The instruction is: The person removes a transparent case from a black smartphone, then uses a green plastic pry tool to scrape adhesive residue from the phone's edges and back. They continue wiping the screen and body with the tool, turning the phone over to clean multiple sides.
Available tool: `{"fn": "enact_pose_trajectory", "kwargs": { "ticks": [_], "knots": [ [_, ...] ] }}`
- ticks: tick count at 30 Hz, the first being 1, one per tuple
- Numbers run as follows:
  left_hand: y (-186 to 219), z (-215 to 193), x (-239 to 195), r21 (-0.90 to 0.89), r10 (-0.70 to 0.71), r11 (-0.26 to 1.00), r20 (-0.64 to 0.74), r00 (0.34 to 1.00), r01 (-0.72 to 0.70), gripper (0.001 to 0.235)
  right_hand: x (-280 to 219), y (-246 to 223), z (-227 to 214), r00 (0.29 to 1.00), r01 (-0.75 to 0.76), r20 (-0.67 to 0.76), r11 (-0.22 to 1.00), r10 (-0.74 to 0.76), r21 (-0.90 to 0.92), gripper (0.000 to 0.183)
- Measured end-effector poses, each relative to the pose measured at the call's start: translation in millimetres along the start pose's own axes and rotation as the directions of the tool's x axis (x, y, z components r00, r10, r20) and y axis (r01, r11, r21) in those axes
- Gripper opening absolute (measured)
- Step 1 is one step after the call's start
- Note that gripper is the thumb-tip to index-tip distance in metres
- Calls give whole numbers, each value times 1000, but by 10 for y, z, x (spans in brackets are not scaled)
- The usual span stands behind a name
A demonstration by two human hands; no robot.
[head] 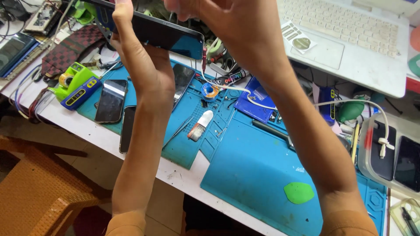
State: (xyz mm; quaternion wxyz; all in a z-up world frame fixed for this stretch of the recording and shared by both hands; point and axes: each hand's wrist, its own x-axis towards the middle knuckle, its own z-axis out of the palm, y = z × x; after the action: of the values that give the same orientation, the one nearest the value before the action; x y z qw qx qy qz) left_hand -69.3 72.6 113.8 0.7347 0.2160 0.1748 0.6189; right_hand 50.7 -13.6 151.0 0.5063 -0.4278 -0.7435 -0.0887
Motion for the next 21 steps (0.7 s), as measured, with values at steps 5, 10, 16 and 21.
{"fn": "enact_pose_trajectory", "kwargs": {
  "ticks": [5,10,16,21],
  "knots": [
    [227,251,-154,-36,109,993,-11,994,-110,86,96,-204,32,997,19,-69,984,-32,-176,12],
    [301,315,-241,-36,183,983,22,983,-182,76,66,-245,65,991,18,-127,982,-42,-187,55],
    [259,262,-246,-32,292,956,14,956,-292,72,153,-471,47,983,48,-167,986,-75,-158,13],
    [189,164,-232,-73,360,933,129,924,-353,55,158,-495,43,979,74,-171,981,-106,-181,14]
  ]
}}
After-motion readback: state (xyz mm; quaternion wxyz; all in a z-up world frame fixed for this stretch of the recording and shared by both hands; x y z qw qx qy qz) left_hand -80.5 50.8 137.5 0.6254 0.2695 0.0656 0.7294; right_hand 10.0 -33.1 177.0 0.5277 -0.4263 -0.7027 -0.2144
